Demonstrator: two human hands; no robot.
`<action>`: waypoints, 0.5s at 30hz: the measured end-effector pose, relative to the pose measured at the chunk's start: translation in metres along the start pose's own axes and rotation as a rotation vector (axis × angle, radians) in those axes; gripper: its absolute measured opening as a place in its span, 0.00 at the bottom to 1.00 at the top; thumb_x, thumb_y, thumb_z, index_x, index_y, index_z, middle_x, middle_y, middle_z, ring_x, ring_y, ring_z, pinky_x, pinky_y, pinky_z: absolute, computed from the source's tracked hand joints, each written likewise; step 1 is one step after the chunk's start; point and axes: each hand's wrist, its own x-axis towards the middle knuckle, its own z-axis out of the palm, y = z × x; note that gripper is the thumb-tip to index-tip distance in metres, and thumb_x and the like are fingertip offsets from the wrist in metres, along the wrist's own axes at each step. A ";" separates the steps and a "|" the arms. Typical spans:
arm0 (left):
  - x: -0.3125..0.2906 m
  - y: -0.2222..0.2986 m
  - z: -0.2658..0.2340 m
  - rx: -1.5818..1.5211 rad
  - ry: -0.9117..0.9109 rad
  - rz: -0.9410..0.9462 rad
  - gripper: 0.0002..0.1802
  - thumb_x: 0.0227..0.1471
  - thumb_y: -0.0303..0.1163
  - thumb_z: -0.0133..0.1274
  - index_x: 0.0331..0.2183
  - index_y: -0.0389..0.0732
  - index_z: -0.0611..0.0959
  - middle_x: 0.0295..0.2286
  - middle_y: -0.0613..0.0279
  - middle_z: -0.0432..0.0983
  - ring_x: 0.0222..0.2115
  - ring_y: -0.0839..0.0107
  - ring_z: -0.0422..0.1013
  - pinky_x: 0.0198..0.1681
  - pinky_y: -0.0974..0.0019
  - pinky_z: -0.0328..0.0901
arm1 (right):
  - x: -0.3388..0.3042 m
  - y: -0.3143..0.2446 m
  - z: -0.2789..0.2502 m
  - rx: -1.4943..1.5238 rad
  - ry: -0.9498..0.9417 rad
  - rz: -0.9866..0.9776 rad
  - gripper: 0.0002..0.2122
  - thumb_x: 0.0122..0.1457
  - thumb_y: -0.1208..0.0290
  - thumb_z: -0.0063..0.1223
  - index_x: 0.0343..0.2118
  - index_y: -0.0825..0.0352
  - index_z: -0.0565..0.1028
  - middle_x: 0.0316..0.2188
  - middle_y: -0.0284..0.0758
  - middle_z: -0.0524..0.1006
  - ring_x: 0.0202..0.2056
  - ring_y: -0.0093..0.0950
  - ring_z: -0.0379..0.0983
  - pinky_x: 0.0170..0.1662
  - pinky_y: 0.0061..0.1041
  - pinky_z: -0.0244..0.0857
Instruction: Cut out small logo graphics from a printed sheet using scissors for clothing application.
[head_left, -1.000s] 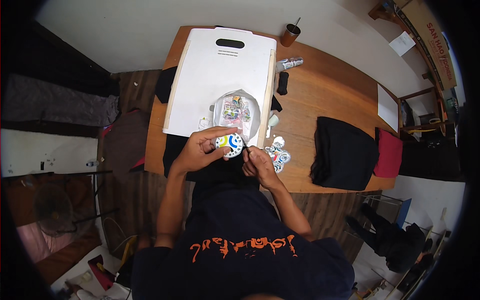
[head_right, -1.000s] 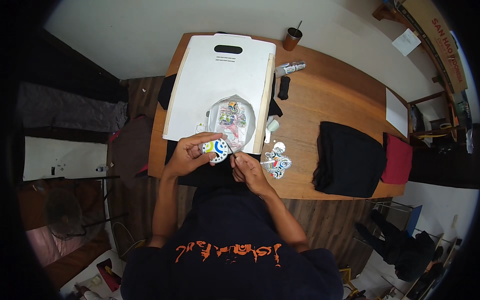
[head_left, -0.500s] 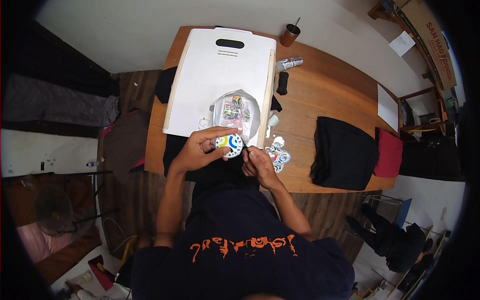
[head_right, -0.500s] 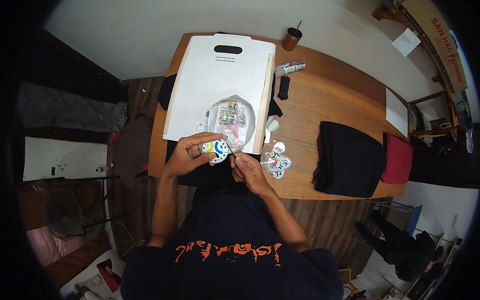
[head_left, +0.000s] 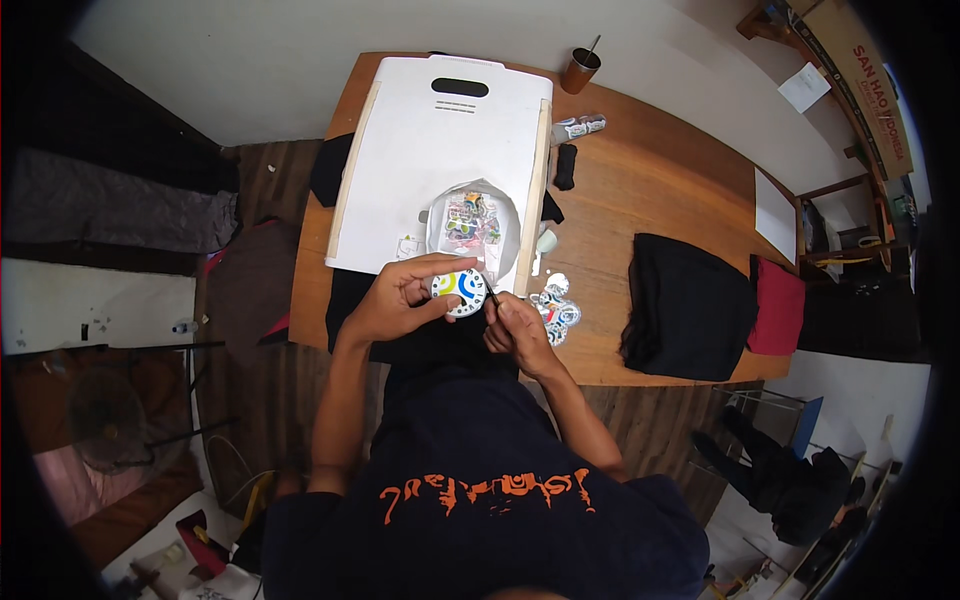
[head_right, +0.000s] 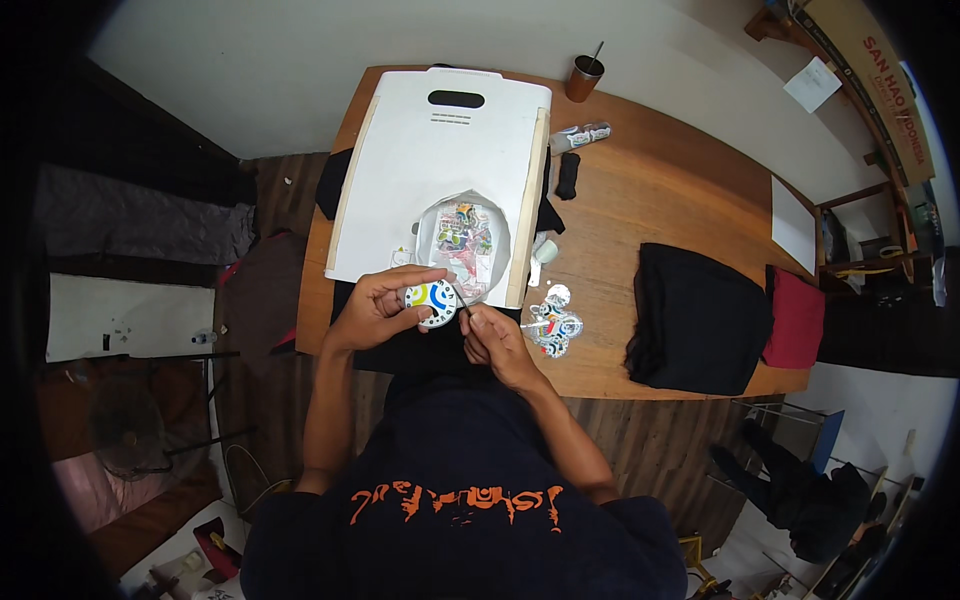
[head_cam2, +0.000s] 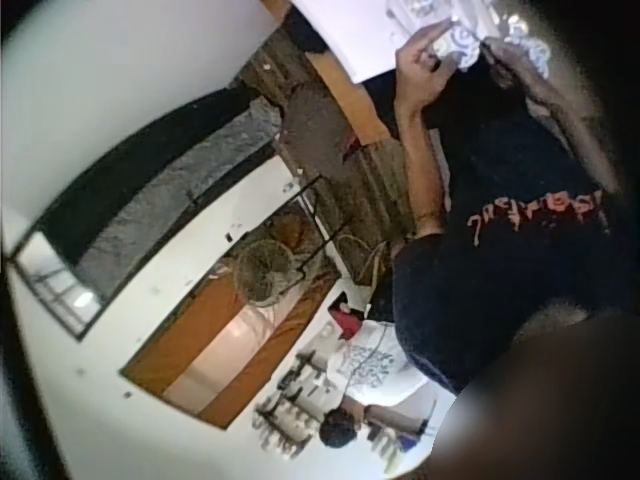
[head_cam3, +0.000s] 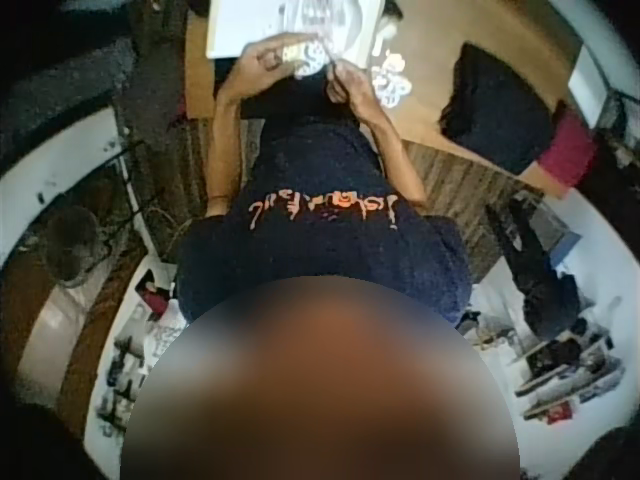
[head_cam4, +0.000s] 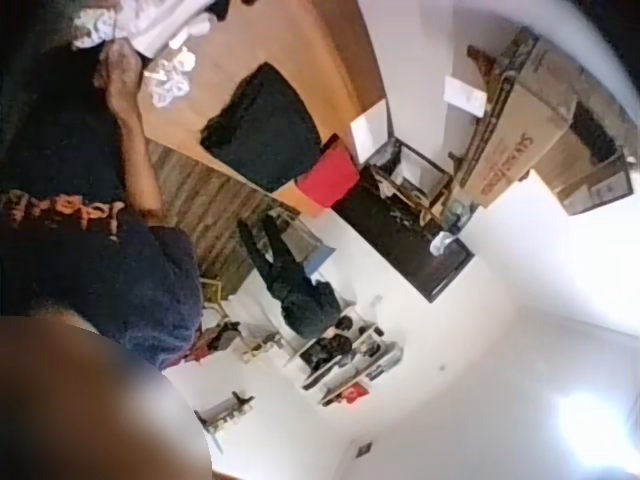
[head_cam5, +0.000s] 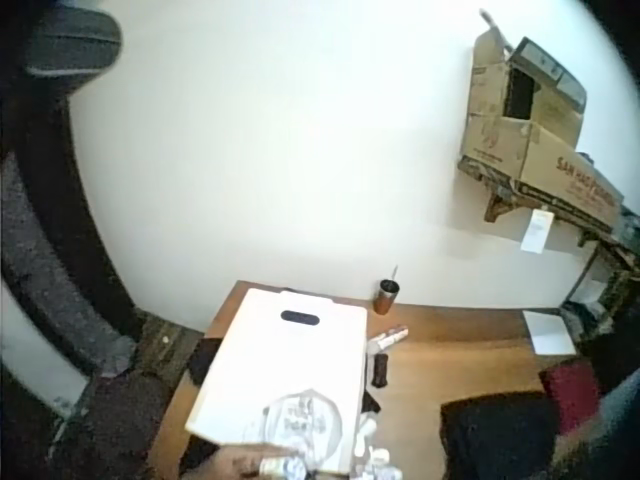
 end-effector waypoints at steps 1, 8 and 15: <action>0.000 0.000 0.000 -0.001 -0.007 0.000 0.27 0.53 0.13 0.55 0.56 0.29 0.73 0.54 0.47 0.70 0.47 0.69 0.74 0.41 0.73 0.77 | 0.000 -0.003 0.002 -0.006 0.000 -0.013 0.16 0.72 0.56 0.39 0.35 0.67 0.66 0.14 0.22 0.53 0.14 0.14 0.45 0.21 0.19 0.43; 0.000 0.001 -0.001 -0.013 -0.019 -0.020 0.27 0.52 0.12 0.55 0.56 0.29 0.73 0.54 0.47 0.71 0.47 0.69 0.74 0.40 0.73 0.77 | -0.002 0.004 -0.005 0.013 0.006 0.037 0.16 0.72 0.56 0.39 0.35 0.66 0.67 0.14 0.21 0.53 0.15 0.14 0.46 0.21 0.18 0.43; 0.000 0.002 -0.005 0.025 -0.050 -0.028 0.27 0.52 0.12 0.56 0.55 0.31 0.74 0.53 0.47 0.71 0.45 0.70 0.75 0.39 0.74 0.77 | -0.002 -0.005 -0.001 -0.042 -0.019 0.016 0.16 0.72 0.56 0.39 0.35 0.66 0.67 0.15 0.21 0.53 0.15 0.14 0.46 0.21 0.18 0.42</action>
